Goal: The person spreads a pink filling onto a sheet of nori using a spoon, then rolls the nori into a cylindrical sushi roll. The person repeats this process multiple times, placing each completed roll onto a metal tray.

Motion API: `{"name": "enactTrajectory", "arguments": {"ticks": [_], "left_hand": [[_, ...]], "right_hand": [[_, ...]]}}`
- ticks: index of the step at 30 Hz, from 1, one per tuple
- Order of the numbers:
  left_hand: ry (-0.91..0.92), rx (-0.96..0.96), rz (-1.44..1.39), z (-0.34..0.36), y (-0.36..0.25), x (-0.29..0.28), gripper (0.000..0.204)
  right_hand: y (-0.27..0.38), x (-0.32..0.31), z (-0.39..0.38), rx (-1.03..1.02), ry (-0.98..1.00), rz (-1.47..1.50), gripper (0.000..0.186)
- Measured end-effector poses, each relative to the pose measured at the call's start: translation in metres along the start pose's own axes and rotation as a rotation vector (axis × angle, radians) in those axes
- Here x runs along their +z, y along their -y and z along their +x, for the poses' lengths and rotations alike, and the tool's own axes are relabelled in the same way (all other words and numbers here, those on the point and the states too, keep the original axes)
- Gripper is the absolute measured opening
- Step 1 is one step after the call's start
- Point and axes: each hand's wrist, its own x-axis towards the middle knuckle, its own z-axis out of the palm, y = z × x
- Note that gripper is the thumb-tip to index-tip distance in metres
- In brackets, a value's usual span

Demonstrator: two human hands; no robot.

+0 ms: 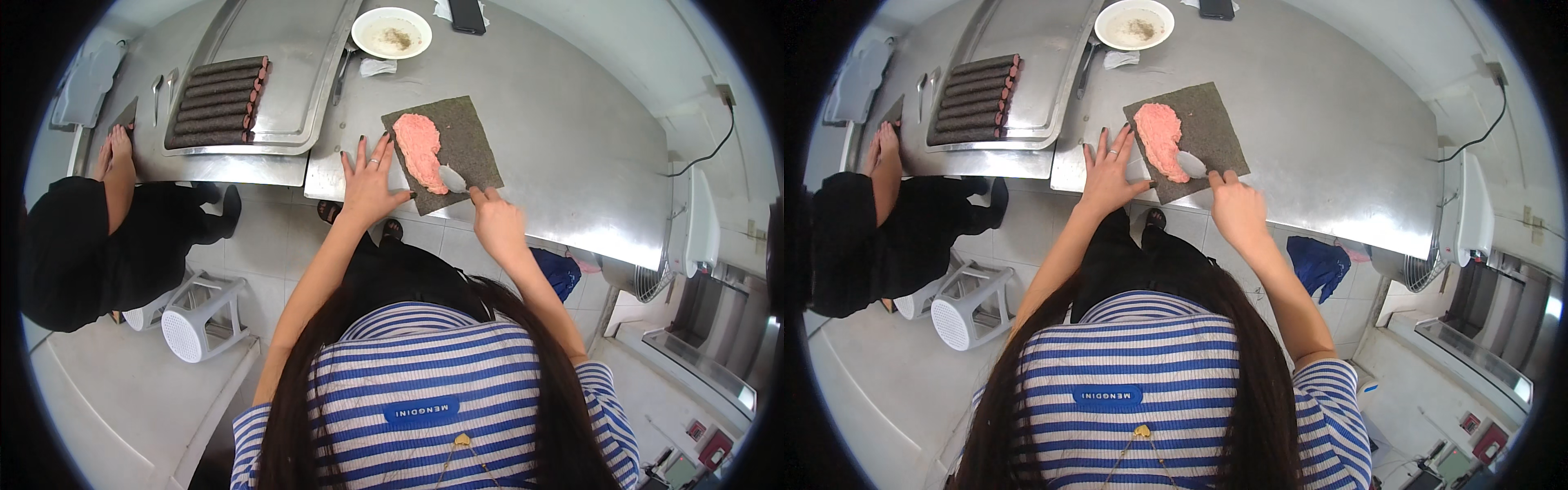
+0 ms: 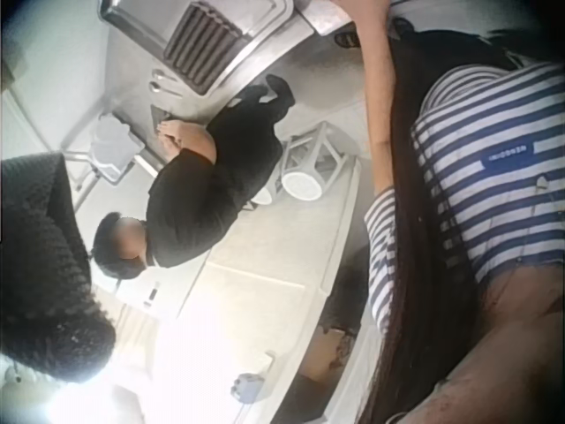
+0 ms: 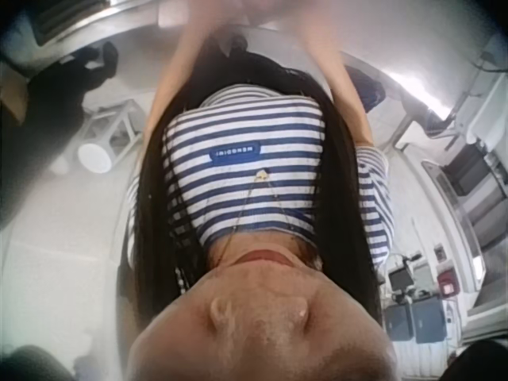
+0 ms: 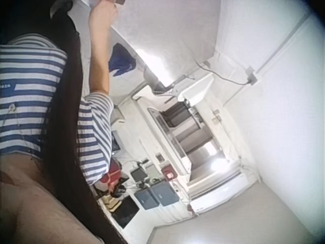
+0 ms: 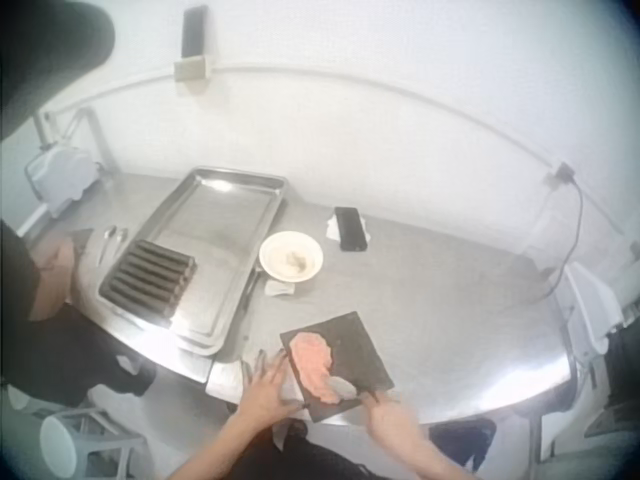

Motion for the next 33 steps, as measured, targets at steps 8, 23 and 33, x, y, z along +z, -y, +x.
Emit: {"name": "enactTrajectory", "arguments": {"ticks": [8,23,33], "left_hand": [[0.015,-0.021,0.027,0.009,0.001,0.004,0.101],[0.01,-0.048,0.035,0.011,-0.002,0.003,0.101],[0.024,-0.04,0.042,0.012,-0.001,0.004,0.103]], "right_hand": [[0.019,0.021,0.004,-0.035,0.038,-0.033,0.021],[0.011,-0.022,-0.002,-0.156,0.139,-0.036,0.03],[0.003,-0.022,0.049,-0.313,0.068,-0.188,0.021]]}}
